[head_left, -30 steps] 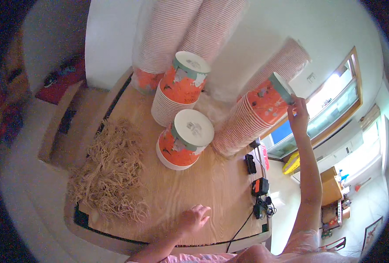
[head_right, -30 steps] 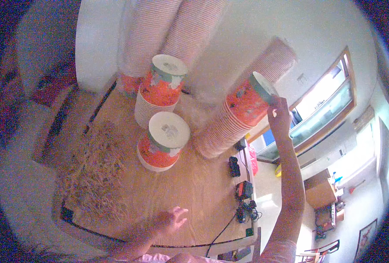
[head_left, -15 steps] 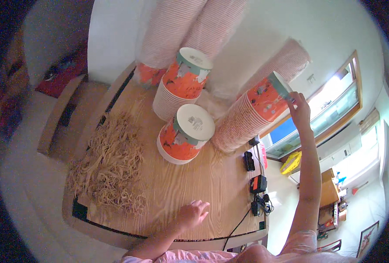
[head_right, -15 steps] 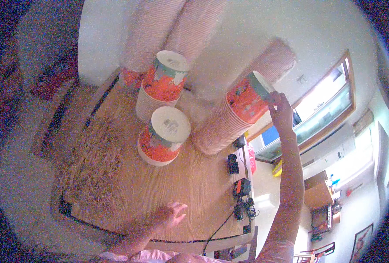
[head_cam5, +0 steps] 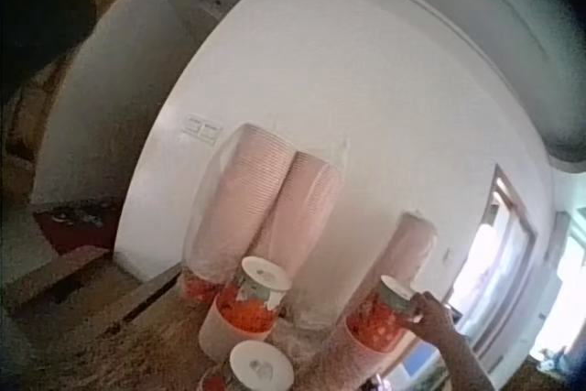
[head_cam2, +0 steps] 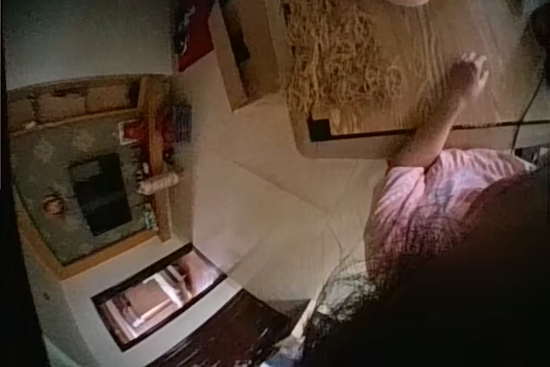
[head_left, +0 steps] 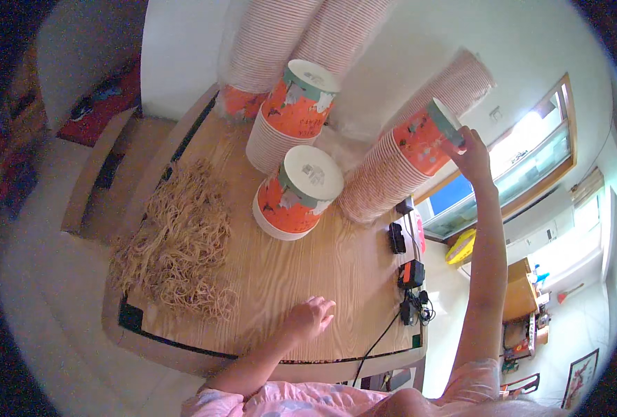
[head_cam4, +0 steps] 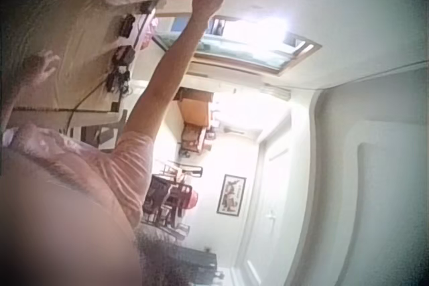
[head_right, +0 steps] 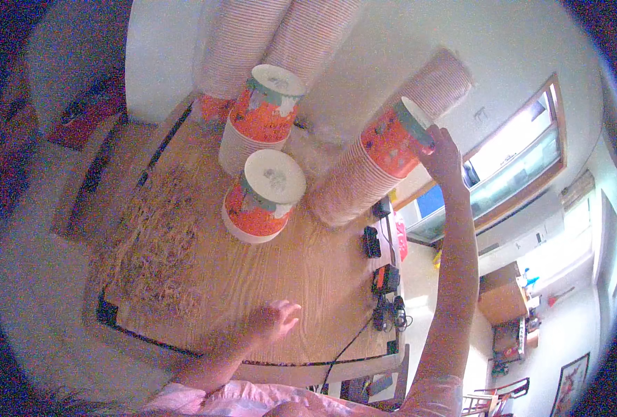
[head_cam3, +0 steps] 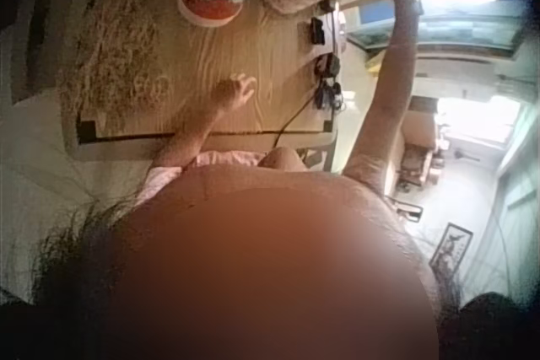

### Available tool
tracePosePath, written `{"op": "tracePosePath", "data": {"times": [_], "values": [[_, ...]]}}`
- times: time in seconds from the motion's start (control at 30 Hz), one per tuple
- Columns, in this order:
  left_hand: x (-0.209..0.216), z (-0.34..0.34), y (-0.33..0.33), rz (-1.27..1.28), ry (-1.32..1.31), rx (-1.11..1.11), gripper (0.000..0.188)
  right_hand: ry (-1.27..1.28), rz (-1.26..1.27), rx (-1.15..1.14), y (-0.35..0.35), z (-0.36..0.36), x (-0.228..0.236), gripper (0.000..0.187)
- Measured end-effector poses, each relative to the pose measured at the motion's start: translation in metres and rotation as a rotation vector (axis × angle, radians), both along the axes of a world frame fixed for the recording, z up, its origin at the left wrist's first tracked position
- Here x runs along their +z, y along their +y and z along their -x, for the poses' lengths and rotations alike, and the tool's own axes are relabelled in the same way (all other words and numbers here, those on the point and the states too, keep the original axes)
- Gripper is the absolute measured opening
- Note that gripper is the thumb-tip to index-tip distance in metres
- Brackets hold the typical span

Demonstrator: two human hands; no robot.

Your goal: Thread a thin string through pre-drilled holes in the rim of a paper bowl or cup.

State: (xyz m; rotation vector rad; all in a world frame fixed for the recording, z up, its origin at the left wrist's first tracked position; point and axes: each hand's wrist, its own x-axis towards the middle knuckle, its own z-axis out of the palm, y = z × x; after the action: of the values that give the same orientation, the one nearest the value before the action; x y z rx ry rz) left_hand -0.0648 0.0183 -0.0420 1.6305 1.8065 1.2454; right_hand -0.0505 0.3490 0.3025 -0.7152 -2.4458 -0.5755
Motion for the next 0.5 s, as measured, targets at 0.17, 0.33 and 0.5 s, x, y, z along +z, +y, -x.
{"op": "tracePosePath", "data": {"times": [0.17, 0.33, 0.5], "values": [[0.0, -0.001, -0.001, -0.048, 0.014, 0.005, 0.029, -0.119, 0.078, 0.1, -0.001, -0.009, 0.011, 0.049], [-0.005, 0.0, 0.002, -0.037, 0.041, -0.02, 0.029, -0.1, 0.14, 0.05, 0.005, -0.004, 0.004, 0.057], [0.005, 0.004, -0.001, 0.02, -0.06, 0.037, 0.026, 0.085, -0.176, 0.137, -0.021, 0.003, -0.036, 0.052]]}}
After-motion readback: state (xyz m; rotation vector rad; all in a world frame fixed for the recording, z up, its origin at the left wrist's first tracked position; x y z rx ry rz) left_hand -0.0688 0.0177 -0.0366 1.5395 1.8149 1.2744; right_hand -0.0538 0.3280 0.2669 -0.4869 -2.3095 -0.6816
